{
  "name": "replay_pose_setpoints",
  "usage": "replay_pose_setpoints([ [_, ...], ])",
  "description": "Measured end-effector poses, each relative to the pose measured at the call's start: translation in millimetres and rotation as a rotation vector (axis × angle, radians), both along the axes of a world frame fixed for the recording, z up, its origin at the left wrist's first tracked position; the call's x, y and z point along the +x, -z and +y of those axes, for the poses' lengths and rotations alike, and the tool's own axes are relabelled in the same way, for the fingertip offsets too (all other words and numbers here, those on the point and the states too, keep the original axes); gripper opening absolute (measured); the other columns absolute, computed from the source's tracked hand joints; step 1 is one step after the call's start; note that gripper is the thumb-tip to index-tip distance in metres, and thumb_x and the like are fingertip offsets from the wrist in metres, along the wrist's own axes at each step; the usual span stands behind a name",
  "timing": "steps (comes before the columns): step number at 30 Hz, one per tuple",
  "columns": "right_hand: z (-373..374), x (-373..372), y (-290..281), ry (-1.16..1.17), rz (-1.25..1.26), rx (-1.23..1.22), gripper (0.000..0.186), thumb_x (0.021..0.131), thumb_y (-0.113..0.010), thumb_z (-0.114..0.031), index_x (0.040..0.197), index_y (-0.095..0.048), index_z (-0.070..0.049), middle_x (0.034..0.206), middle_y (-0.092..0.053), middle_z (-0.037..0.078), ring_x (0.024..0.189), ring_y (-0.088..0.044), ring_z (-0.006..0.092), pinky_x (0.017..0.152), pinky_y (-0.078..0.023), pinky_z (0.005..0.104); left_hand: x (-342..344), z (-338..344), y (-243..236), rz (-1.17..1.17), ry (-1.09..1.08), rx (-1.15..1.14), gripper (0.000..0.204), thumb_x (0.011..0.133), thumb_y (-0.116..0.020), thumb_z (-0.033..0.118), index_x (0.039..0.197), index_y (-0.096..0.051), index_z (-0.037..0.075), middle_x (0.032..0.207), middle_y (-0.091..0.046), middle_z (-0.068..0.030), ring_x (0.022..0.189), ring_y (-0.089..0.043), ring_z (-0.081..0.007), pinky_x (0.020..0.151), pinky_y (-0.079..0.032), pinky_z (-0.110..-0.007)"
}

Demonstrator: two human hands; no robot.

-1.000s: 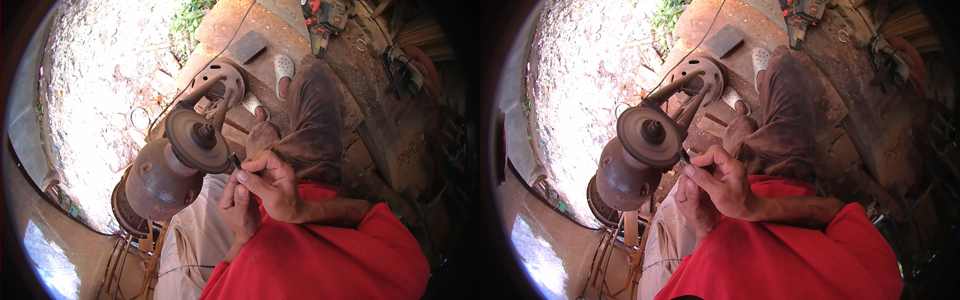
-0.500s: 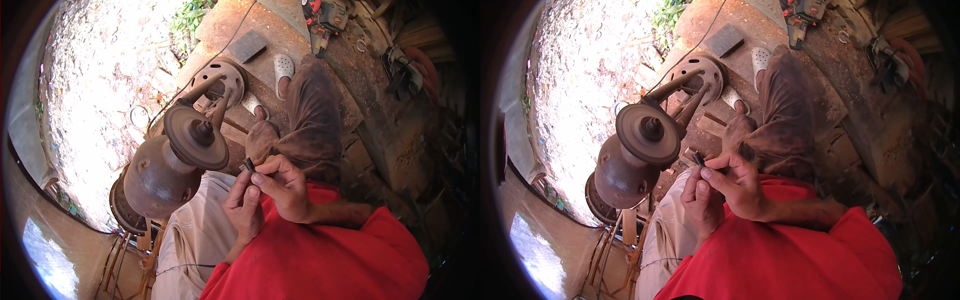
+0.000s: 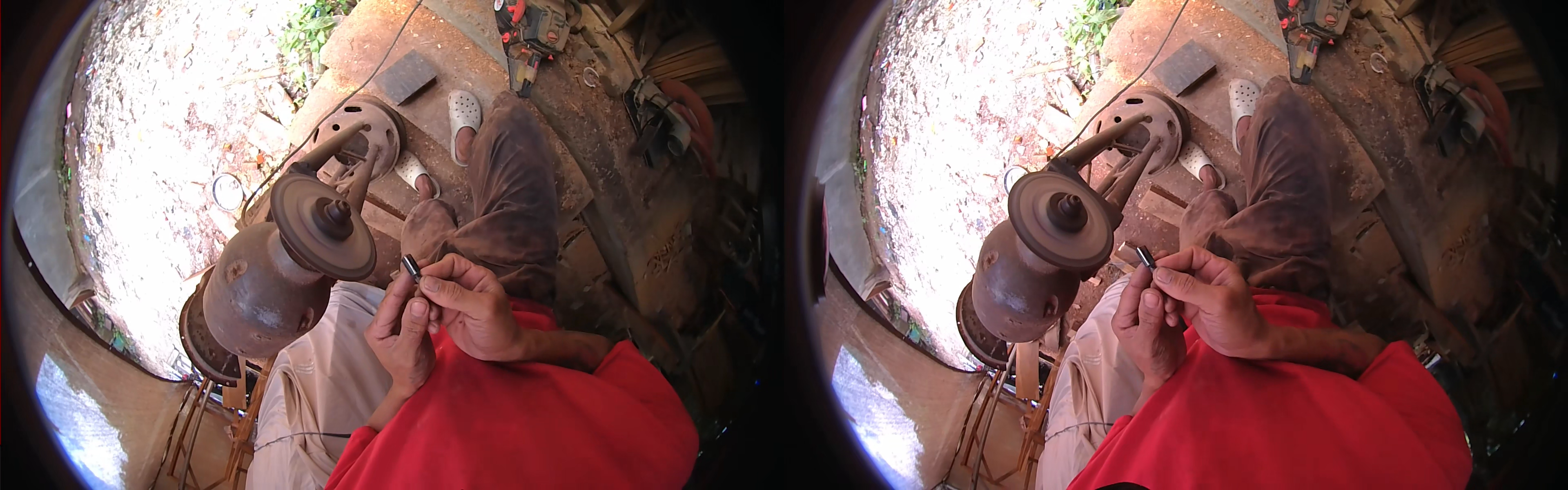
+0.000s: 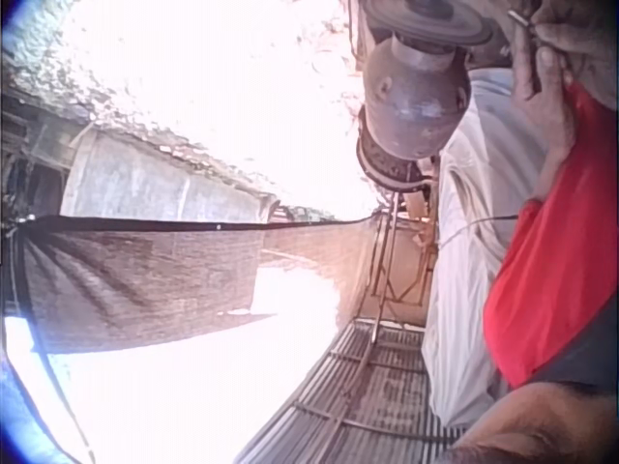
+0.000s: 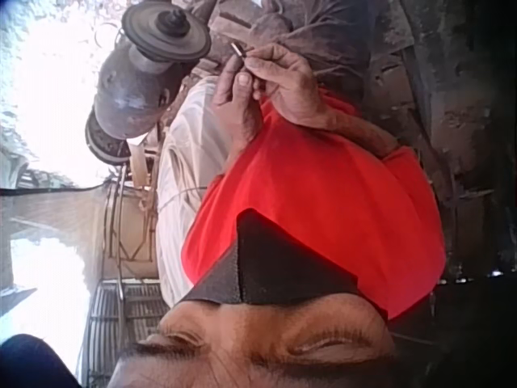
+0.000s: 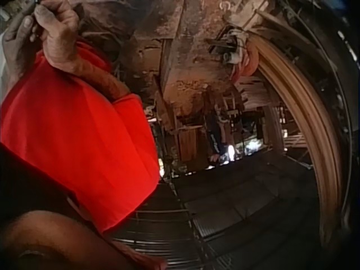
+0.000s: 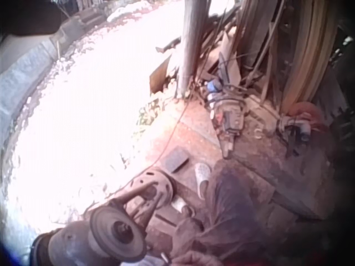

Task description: The person handles a small metal bit, walks to a bench grinder, and holds the bit against the spinning grinding wheel to sharpen or reshape it.

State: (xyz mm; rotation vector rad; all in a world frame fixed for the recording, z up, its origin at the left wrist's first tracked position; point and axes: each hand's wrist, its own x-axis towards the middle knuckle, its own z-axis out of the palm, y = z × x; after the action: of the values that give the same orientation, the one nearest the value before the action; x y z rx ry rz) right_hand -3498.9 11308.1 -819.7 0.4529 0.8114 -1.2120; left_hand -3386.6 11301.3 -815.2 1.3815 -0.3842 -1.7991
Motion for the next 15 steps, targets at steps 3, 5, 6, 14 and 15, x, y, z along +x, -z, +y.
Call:
replay_pose_setpoints([
  [3, -3, 1, -2, 0.001, -0.001, 0.015, 0.01, 0.096, -0.061, -0.006, 0.106, -0.062, -0.002, 0.089, -0.066, 0.007, 0.07, -0.062, 0.0107, 0.061, -0.051, 0.0243, 1, 0, 0, -0.007, 0.007, -0.009, 0.044, 0.093, -0.068, 0.01, 0.13, -0.056, -0.009, 0.101, -0.064, -0.0073, 0.074, -0.054, -0.0077, 0.061, -0.042, -0.02],
  [5, -5, 4, -2, -0.002, 0.0, 0.024, 0.01, 0.096, -0.061, -0.006, 0.105, -0.062, -0.002, 0.089, -0.066, 0.006, 0.07, -0.061, 0.0105, 0.061, -0.05, 0.0239, 5, 3, 0, 0.003, -0.015, -0.014, 0.043, 0.093, -0.068, 0.012, 0.129, -0.057, -0.01, 0.108, -0.065, -0.01, 0.083, -0.059, -0.0106, 0.071, -0.047, -0.021],
  [6, -6, 5, -2, 0.0, 0.017, 0.006, 0.01, 0.096, -0.062, -0.006, 0.106, -0.061, -0.002, 0.09, -0.066, 0.006, 0.073, -0.062, 0.0099, 0.064, -0.051, 0.0233, 6, 4, 2, 0.003, -0.015, -0.015, 0.043, 0.093, -0.068, 0.012, 0.129, -0.057, -0.01, 0.108, -0.065, -0.01, 0.083, -0.059, -0.0106, 0.071, -0.047, -0.021],
  [14, -25, 30, 1, 0.026, 0.319, -0.091, 0.016, 0.094, -0.062, 0.002, 0.109, -0.057, 0.001, 0.096, -0.067, 0.007, 0.09, -0.064, 0.0086, 0.081, -0.052, 0.0218, 10, -1, 6, -0.04, -0.012, -0.031, 0.049, 0.096, -0.062, 0.015, 0.137, -0.049, -0.01, 0.134, -0.057, -0.0172, 0.124, -0.054, -0.0234, 0.108, -0.04, -0.035],
  [15, -26, 31, -1, 0.033, 0.344, -0.102, 0.016, 0.094, -0.062, 0.003, 0.109, -0.057, 0.001, 0.096, -0.067, 0.007, 0.089, -0.064, 0.0086, 0.081, -0.052, 0.0216, 11, -1, 7, -0.041, -0.013, -0.031, 0.049, 0.096, -0.062, 0.015, 0.137, -0.049, -0.01, 0.134, -0.057, -0.0172, 0.124, -0.054, -0.0234, 0.108, -0.04, -0.035],
])
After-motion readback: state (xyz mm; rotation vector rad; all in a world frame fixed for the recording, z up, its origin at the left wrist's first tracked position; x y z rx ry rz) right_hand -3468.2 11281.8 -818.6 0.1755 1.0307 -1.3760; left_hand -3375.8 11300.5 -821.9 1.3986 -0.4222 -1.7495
